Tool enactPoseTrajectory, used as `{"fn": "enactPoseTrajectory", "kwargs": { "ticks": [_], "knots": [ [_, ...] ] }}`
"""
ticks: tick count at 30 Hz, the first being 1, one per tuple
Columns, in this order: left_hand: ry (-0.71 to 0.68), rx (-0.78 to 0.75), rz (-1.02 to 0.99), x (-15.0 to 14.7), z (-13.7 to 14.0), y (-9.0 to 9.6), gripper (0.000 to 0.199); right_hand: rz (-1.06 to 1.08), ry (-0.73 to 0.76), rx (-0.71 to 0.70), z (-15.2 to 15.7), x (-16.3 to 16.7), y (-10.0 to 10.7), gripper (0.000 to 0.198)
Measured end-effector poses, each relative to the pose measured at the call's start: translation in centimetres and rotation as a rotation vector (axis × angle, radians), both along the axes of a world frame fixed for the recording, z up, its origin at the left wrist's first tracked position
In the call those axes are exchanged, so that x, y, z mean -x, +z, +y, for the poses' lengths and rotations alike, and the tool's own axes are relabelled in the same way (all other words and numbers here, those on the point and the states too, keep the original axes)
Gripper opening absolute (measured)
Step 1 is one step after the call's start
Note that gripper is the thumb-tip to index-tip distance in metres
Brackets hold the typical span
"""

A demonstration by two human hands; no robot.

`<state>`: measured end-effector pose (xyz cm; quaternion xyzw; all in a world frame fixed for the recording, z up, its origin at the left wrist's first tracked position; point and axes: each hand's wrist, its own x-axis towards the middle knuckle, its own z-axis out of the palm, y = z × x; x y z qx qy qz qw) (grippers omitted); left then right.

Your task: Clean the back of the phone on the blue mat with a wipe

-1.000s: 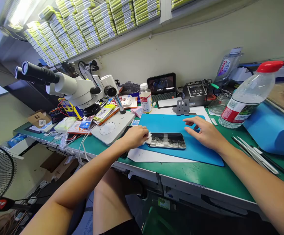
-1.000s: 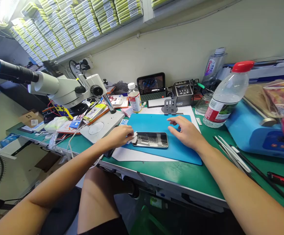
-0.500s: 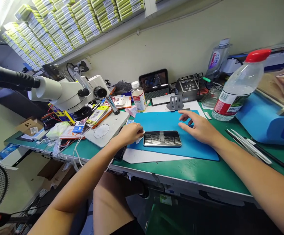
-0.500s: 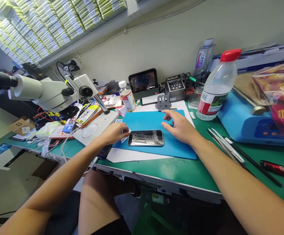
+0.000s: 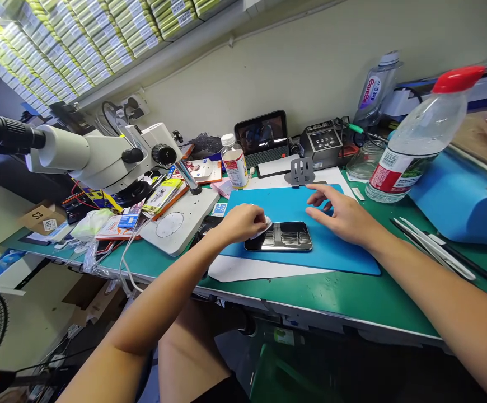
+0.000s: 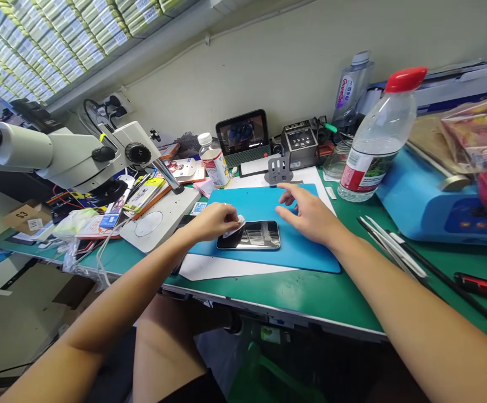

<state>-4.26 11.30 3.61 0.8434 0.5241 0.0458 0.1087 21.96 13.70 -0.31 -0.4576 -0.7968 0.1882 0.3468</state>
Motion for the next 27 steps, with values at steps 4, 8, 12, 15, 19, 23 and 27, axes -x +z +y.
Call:
{"fn": "enactPoseTrajectory", "kwargs": {
  "ticks": [4,8,12,15,19,23,27],
  "knots": [
    [-0.008,-0.014,0.007,-2.3,0.1,0.0,0.012,-0.033,0.008,0.054,0.0,0.0,0.2,0.056],
    [0.021,-0.016,0.031,-1.1,-0.2,0.0,0.012,-0.078,0.091,0.120,-0.1,-0.2,0.1,0.058],
    [0.070,-0.011,0.053,2.4,-1.5,0.1,0.015,-0.176,0.235,0.174,-0.1,-0.3,0.1,0.067],
    [0.090,-0.007,0.060,3.6,-2.0,0.1,0.013,-0.252,0.292,0.209,-0.1,-0.4,0.4,0.078],
    [0.091,0.003,0.047,1.4,-1.3,0.1,0.013,-0.329,0.316,0.238,-0.2,-0.4,0.6,0.080],
    [0.069,0.012,0.024,-2.9,-0.2,0.1,0.014,-0.373,0.324,0.226,-0.3,-0.6,0.6,0.079],
    [0.075,0.004,0.031,-3.9,-0.3,0.1,0.012,-0.393,0.331,0.222,-0.4,-0.7,0.8,0.075]
  ]
}}
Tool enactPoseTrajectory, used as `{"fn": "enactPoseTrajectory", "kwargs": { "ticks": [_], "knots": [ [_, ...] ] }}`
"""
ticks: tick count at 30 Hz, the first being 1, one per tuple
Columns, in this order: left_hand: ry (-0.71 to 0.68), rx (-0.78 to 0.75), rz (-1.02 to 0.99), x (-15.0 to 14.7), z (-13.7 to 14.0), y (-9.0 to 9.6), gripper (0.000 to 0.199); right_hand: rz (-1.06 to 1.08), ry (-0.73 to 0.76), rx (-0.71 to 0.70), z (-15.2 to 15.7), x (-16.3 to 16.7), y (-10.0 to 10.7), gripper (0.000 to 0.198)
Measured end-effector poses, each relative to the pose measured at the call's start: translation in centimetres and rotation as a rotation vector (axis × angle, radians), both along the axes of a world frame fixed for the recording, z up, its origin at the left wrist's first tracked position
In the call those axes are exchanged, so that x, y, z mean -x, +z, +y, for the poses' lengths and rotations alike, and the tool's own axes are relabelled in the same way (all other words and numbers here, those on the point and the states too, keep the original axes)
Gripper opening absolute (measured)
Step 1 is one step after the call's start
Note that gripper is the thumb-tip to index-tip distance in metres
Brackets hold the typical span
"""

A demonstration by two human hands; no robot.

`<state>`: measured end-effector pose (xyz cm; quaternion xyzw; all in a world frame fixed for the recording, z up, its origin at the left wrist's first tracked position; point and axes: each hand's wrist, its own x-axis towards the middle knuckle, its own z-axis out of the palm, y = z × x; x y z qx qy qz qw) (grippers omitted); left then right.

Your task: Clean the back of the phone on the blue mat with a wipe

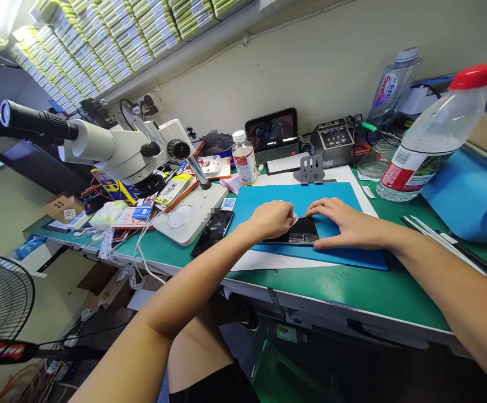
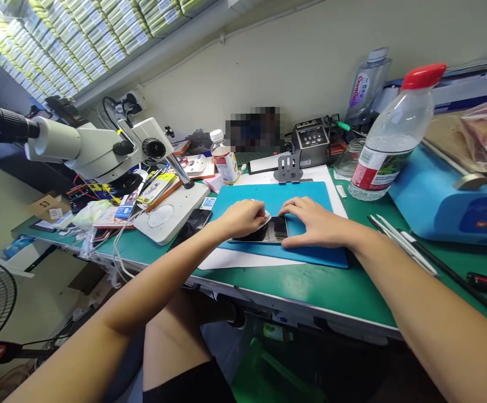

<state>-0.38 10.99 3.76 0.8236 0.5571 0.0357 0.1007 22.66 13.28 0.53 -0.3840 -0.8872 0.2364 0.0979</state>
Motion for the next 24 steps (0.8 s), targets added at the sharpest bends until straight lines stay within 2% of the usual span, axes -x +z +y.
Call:
{"fn": "enactPoseTrajectory", "kwargs": {
  "ticks": [6,14,17,21,24],
  "knots": [
    [0.067,-0.004,0.051,3.9,-0.7,0.2,0.015,0.006,0.006,0.005,0.1,0.2,0.1,0.074],
    [0.044,-0.019,0.026,0.0,0.4,0.0,0.015,-0.010,-0.015,0.004,-0.1,0.2,0.0,0.072],
    [0.069,-0.021,0.029,1.9,-0.2,-0.1,0.013,-0.006,-0.004,-0.006,-0.1,0.1,0.0,0.072],
    [0.085,-0.026,0.045,5.7,-2.5,-0.3,0.012,0.009,0.016,-0.012,0.0,0.0,-0.1,0.072],
    [0.065,-0.031,0.038,6.2,-4.1,-0.4,0.013,0.033,0.029,-0.019,0.2,-0.2,-0.4,0.072]
  ]
}}
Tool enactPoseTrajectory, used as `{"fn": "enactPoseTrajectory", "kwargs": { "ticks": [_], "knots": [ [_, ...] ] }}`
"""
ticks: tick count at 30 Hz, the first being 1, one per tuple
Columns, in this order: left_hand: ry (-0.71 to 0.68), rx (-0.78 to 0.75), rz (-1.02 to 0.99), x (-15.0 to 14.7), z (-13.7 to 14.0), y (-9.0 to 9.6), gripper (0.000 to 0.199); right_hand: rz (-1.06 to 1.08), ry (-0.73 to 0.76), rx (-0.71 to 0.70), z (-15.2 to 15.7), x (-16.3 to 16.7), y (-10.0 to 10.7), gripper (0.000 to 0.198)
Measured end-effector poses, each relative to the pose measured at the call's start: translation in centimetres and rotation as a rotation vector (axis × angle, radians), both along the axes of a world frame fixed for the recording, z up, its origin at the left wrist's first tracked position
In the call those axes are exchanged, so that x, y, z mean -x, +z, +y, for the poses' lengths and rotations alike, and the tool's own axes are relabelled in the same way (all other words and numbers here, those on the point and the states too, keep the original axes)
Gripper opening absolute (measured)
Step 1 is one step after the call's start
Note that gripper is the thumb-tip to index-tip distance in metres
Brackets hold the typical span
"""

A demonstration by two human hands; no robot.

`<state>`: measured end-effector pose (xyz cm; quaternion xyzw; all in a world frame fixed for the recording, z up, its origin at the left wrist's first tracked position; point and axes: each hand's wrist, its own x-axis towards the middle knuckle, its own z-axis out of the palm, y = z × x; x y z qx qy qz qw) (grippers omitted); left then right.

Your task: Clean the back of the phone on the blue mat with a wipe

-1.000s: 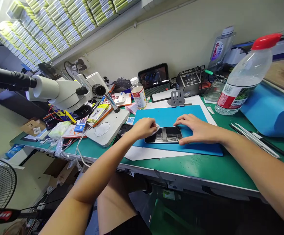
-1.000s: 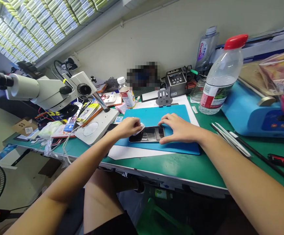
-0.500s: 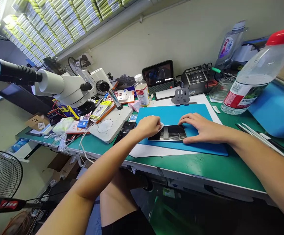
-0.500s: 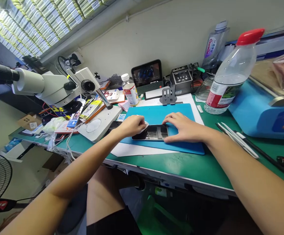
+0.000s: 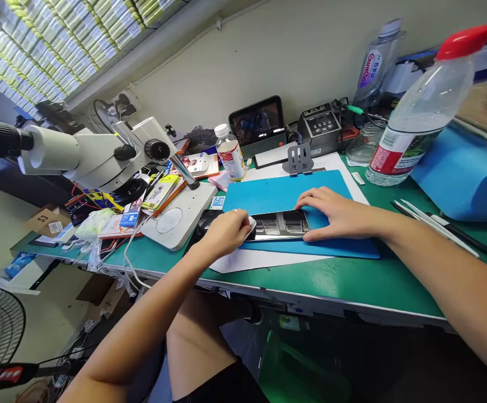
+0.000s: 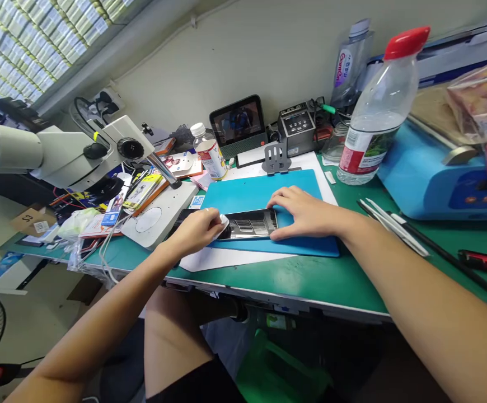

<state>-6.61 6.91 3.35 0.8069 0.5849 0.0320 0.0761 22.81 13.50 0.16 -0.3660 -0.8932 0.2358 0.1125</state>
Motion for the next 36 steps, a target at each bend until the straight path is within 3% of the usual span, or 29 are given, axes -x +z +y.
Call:
{"fn": "enactPoseTrajectory", "kwargs": {
  "ticks": [8,10,17,19,26,29,33,36],
  "knots": [
    [-0.095,0.019,-0.102,-6.2,0.5,-0.3,0.013,0.008,0.001,-0.027,0.2,0.2,-0.2,0.074],
    [-0.100,0.029,-0.127,-5.7,0.3,-0.4,0.014,0.009,-0.004,-0.022,0.3,0.2,-0.3,0.074],
    [-0.017,0.026,-0.152,0.8,-1.6,-0.5,0.020,0.026,-0.008,0.035,0.2,-0.1,-0.2,0.075],
    [-0.023,0.026,-0.156,0.4,-1.5,-0.5,0.021,0.021,-0.006,0.029,0.2,-0.1,-0.2,0.074],
    [-0.137,0.036,-0.214,-5.4,-0.3,-0.8,0.017,-0.022,-0.019,-0.021,0.2,0.3,-0.2,0.073],
    [-0.115,0.057,-0.236,-4.0,-0.7,-0.7,0.016,-0.021,-0.026,-0.027,0.3,0.3,-0.2,0.072],
    [-0.003,0.043,-0.193,0.3,-1.5,-0.3,0.019,0.042,-0.015,-0.019,0.8,0.2,-1.0,0.070],
    [-0.016,0.051,-0.167,1.6,-1.6,0.0,0.021,0.076,-0.052,0.004,1.1,0.0,-1.6,0.067]
  ]
}}
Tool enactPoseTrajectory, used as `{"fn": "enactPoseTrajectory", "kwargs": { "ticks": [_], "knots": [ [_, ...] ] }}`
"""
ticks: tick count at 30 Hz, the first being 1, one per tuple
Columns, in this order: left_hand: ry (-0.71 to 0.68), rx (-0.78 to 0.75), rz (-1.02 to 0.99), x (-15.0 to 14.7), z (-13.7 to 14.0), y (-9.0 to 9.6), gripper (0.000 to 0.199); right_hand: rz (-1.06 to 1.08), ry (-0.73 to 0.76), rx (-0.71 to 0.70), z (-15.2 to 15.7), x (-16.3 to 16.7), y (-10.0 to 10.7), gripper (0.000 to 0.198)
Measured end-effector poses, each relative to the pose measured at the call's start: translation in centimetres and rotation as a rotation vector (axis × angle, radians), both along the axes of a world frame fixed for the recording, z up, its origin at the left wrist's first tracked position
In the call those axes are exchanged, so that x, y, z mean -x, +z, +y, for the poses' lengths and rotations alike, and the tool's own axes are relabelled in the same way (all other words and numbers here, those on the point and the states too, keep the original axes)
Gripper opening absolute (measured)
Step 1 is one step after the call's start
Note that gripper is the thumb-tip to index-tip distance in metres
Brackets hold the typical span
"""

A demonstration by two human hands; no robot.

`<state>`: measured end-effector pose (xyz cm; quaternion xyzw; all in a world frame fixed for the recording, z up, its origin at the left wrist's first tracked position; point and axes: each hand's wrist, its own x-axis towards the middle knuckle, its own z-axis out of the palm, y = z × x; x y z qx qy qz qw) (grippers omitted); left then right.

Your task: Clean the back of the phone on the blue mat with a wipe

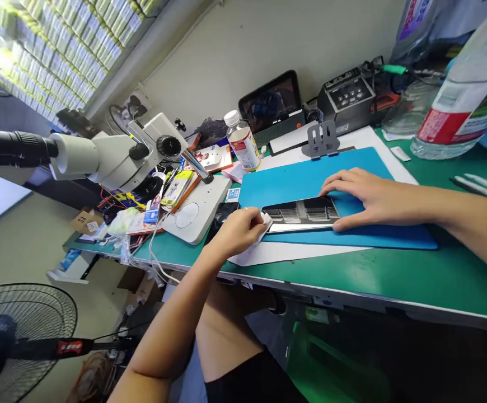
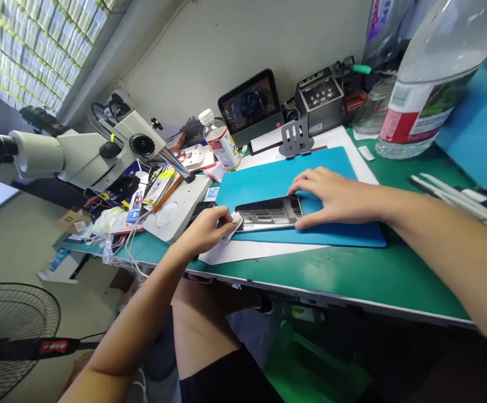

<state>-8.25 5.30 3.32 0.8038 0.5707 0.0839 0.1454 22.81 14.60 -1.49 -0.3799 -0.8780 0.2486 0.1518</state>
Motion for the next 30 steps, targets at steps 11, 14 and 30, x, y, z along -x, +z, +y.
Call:
{"fn": "enactPoseTrajectory", "kwargs": {
  "ticks": [11,14,30],
  "knots": [
    [-0.189,0.024,-0.118,-10.6,2.4,-1.1,0.015,-0.095,0.064,0.003,-1.1,0.2,1.1,0.078],
    [-0.134,0.015,-0.088,-7.5,1.5,-1.0,0.017,-0.093,0.055,0.001,-1.0,0.2,1.2,0.079],
    [-0.118,0.000,-0.070,-11.0,4.2,-0.4,0.010,-0.121,0.056,-0.006,-0.9,0.5,1.6,0.077]
  ]
}}
